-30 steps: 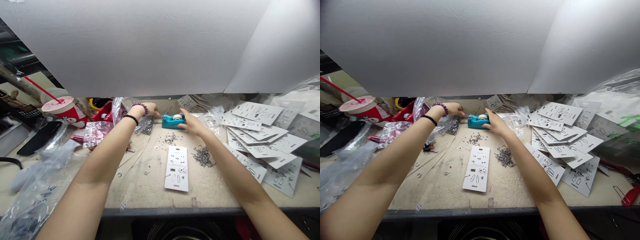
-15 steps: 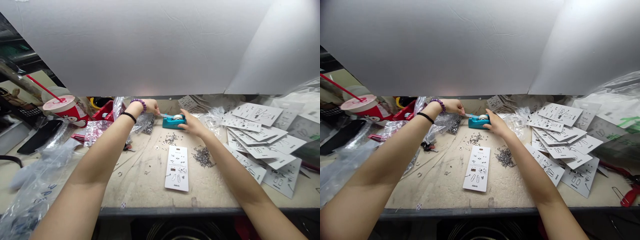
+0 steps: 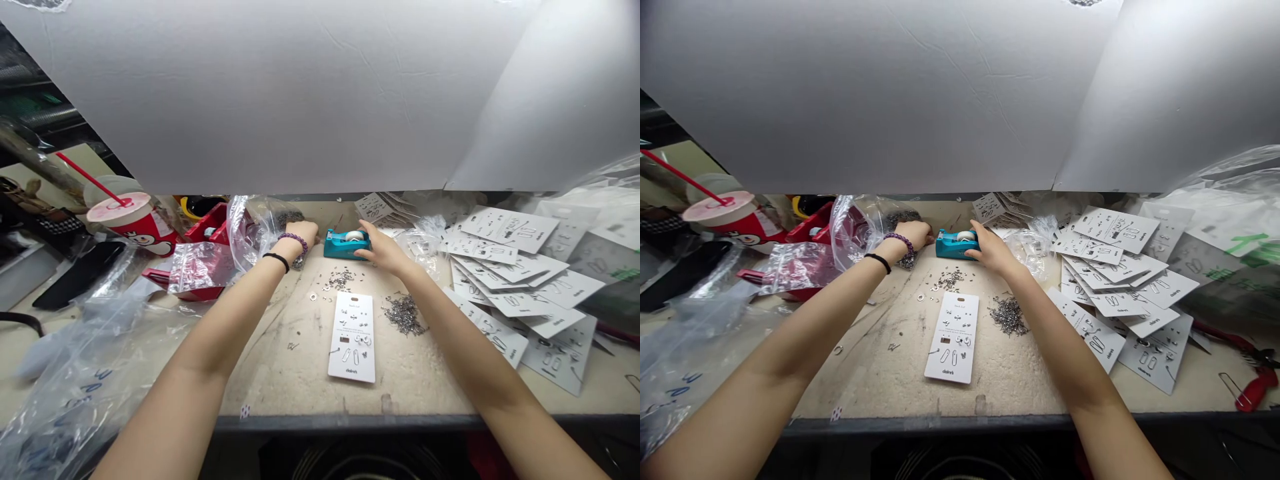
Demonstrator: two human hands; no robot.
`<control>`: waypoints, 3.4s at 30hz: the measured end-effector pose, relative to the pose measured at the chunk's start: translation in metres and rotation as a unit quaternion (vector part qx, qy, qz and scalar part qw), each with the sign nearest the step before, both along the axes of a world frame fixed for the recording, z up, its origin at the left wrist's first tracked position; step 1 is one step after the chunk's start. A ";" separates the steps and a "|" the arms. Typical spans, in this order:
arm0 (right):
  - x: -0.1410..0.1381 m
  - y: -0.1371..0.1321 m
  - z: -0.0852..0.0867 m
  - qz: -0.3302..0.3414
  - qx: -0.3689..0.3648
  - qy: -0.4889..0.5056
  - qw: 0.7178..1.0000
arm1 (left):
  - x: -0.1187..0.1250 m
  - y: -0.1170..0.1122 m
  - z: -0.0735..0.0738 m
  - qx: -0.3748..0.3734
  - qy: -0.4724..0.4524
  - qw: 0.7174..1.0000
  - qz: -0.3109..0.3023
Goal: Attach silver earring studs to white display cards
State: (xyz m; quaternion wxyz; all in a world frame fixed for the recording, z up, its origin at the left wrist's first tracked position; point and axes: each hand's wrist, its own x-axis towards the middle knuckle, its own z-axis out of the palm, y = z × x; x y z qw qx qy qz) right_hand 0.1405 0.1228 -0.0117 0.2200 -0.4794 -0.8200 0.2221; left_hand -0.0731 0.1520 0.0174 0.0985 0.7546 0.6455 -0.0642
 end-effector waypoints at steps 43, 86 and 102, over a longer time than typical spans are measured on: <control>0.026 -0.095 0.014 0.023 -0.208 0.490 0.846 | 0.074 -0.134 -0.007 -0.420 -0.819 0.379 0.101; 0.041 -0.086 0.015 -0.112 -0.285 0.460 0.833 | 0.060 -0.135 -0.021 0.204 -0.343 0.894 -0.206; 0.031 -0.091 -0.001 -0.066 -0.260 0.364 0.892 | 0.058 -0.138 -0.019 0.260 -0.282 0.875 -0.295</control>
